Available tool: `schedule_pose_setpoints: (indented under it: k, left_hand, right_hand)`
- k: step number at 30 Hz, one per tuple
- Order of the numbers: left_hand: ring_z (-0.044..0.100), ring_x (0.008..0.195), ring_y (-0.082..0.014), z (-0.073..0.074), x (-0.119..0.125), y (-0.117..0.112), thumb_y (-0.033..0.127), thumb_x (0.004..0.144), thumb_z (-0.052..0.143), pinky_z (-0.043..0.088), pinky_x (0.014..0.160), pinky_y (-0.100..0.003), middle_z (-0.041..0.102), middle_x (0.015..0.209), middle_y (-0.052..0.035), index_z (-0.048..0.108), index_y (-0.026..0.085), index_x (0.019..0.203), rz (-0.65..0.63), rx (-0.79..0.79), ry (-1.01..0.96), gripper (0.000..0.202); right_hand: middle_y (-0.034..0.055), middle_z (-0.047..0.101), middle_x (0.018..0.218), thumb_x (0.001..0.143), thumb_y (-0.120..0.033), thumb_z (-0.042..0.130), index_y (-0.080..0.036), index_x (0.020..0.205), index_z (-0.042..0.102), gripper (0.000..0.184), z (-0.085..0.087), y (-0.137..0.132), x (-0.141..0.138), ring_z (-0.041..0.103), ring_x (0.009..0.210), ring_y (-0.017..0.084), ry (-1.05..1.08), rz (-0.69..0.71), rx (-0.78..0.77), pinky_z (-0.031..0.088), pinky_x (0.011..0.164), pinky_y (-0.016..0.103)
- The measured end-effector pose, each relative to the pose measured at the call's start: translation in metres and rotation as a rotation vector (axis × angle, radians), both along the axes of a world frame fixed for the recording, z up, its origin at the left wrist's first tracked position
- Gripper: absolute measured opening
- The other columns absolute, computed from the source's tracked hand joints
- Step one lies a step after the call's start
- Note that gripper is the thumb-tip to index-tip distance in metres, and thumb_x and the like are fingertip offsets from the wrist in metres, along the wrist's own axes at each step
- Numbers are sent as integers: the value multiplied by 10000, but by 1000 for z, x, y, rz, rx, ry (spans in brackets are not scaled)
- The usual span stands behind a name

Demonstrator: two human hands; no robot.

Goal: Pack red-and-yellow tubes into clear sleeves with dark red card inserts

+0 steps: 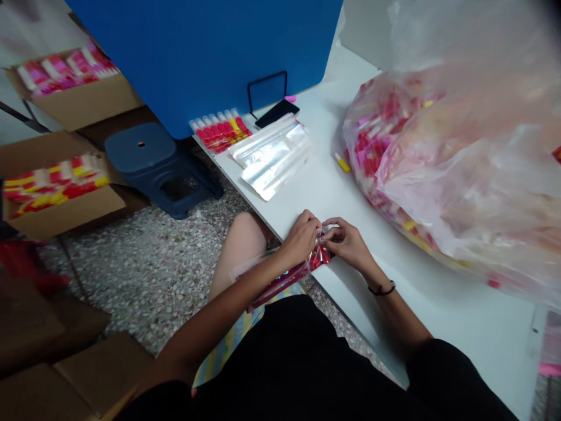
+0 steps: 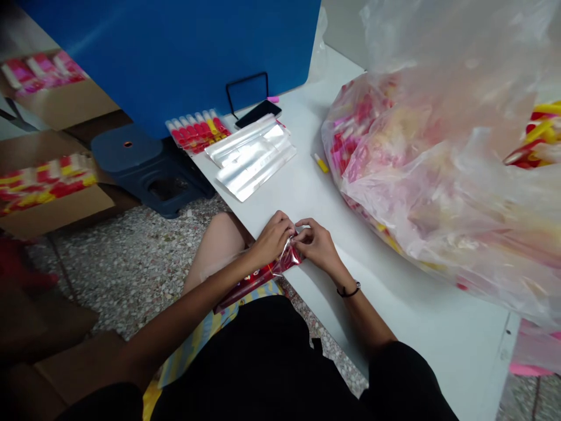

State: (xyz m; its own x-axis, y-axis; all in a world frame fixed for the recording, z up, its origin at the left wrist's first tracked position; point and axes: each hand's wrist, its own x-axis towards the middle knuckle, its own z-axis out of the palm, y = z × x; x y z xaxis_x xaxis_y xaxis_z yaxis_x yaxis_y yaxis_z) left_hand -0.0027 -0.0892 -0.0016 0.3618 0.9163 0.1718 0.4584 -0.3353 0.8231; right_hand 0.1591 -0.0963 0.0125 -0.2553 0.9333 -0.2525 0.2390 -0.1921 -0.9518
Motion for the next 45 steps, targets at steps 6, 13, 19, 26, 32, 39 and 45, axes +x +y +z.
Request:
schedule_pose_setpoints:
  k: [6, 13, 19, 26, 32, 39, 45]
  left_hand:
    - [492, 902, -187, 2, 1, -4, 164, 931, 383, 438, 835, -329, 486, 952, -57, 523, 175, 883, 12, 52, 39, 149]
    - [483, 900, -195, 1, 4, -11, 225, 975, 324, 403, 829, -336, 527, 963, -53, 516, 181, 940, 40, 169, 243, 200]
    - [485, 913, -209, 1, 7, -12, 245, 983, 315, 373, 794, -349, 559, 985, -51, 490, 187, 965, 64, 161, 321, 185]
    - [486, 918, -208, 2, 8, -11, 238, 983, 331, 356, 777, -344, 567, 992, -43, 474, 193, 950, 66, 129, 332, 153]
    - [482, 920, -202, 1, 9, -12, 237, 983, 329, 354, 794, -346, 561, 1003, -37, 471, 197, 948, 89, 128, 354, 152]
    - [479, 929, -209, -2, 13, -14, 240, 983, 329, 349, 808, -360, 561, 989, -44, 473, 192, 945, 147, 151, 370, 156]
    - [475, 941, -219, -1, 14, -15, 251, 988, 321, 343, 813, -374, 562, 996, -56, 484, 191, 945, 144, 139, 410, 179]
  right_hand:
    - [-26, 619, 688, 679, -281, 698, -190, 965, 528, 345, 3, 3, 7, 557, 558, 114, 43, 37, 31, 442, 534, 243]
    - [-20, 558, 733, 797, -225, 588, -205, 920, 518, 143, 9, -1, 9, 536, 653, 121, -130, 104, 283, 430, 624, 255]
    - [-14, 543, 747, 817, -212, 562, -210, 895, 501, 99, 13, 0, 9, 522, 665, 123, -121, 106, 330, 425, 617, 251]
    - [0, 642, 804, 732, -247, 642, -219, 1004, 491, 313, 2, 4, 12, 582, 647, 132, -45, 182, 129, 468, 601, 261]
    - [-4, 664, 763, 726, -254, 651, -222, 1027, 482, 347, 2, 3, 15, 626, 681, 149, -64, 160, 67, 490, 633, 267]
    - [-15, 667, 735, 694, -193, 658, -220, 954, 602, 267, 18, 4, 26, 629, 659, 146, -327, 321, 123, 481, 626, 259]
    - [-42, 677, 703, 696, -163, 666, -240, 937, 601, 262, 24, 1, 16, 624, 632, 139, -507, 339, 214, 440, 635, 252]
